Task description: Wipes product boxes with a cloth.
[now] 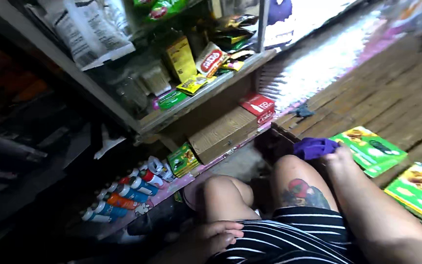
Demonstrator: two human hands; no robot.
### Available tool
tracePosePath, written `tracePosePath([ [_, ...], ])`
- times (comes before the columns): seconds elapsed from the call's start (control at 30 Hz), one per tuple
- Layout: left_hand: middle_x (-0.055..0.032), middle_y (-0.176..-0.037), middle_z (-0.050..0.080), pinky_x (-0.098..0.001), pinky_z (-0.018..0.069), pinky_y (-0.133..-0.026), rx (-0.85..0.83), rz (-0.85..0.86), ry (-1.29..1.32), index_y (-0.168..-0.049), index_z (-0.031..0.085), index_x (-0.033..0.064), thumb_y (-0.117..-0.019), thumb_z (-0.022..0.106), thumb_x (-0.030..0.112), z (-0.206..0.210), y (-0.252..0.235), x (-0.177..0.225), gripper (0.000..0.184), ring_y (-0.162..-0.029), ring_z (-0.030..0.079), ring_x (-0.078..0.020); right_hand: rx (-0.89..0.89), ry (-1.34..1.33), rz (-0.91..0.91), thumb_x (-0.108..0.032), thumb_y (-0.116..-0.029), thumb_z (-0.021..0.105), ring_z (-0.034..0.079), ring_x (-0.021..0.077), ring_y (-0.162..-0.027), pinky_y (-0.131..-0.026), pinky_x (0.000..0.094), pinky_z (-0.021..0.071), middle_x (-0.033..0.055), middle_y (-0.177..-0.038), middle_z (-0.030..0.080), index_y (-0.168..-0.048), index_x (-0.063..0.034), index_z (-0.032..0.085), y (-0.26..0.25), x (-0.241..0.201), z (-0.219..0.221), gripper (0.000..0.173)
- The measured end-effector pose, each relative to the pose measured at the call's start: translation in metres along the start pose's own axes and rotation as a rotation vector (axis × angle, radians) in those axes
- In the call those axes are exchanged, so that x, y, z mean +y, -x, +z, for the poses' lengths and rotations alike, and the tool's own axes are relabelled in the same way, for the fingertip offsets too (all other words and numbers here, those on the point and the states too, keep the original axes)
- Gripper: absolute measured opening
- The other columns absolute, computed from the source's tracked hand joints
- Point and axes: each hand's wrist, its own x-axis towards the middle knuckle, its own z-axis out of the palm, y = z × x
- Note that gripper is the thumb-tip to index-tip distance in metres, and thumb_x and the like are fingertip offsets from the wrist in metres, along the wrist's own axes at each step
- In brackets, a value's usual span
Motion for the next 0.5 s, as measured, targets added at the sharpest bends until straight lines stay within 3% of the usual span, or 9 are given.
tracePosePath([
  [0.17,-0.0096,-0.133,0.065,-0.0384,0.0542,-0.094,-0.061,0.052,-0.116,-0.142,0.056,0.0069,-0.108,0.043,0.033,-0.039,-0.016,-0.004,0.044,-0.115,0.065,-0.0166,-0.001,0.076,0.061,-0.05,-0.1064,0.03,0.062,0.017,-0.104,-0.086,0.0442,0.0547,0.0069,-0.117,0.061,-0.137,-0.0128,0.044,0.014,0.0,0.008,0.05],
  [0.33,-0.0133,-0.137,0.061,-0.0381,0.051,-0.097,-0.042,-0.022,-0.204,-0.144,0.053,0.005,-0.1074,0.044,0.029,-0.07,-0.049,-0.001,0.045,-0.116,0.062,-0.0175,-0.12,0.157,0.065,-0.045,-0.1052,0.037,0.064,0.0133,-0.085,-0.072,0.038,0.0559,0.0021,-0.095,0.063,-0.117,-0.0151,0.051,0.039,-0.005,0.033,0.035],
  [0.4,-0.0146,-0.137,0.06,-0.0388,0.0503,-0.097,-0.055,-0.084,-0.321,-0.143,0.054,0.005,-0.1085,0.044,0.027,-0.081,-0.065,-0.015,0.043,-0.117,0.061,-0.0191,-0.248,0.279,0.081,-0.044,-0.1064,0.033,0.066,0.0137,-0.089,-0.076,0.0366,0.0569,0.0015,-0.098,0.067,-0.118,-0.0143,0.055,0.046,-0.009,0.044,0.039],
  [0.5,-0.0211,-0.139,0.059,-0.0508,0.04,-0.112,-0.113,-0.199,-0.59,-0.142,0.055,0.0012,-0.1089,0.045,0.026,-0.112,-0.102,-0.052,0.043,-0.129,0.057,-0.0307,-0.491,0.422,0.101,-0.041,-0.1069,0.028,0.067,0.0155,-0.102,-0.089,0.0389,0.0563,0.003,-0.11,0.069,-0.127,-0.0124,0.058,0.058,-0.008,0.074,0.046],
])
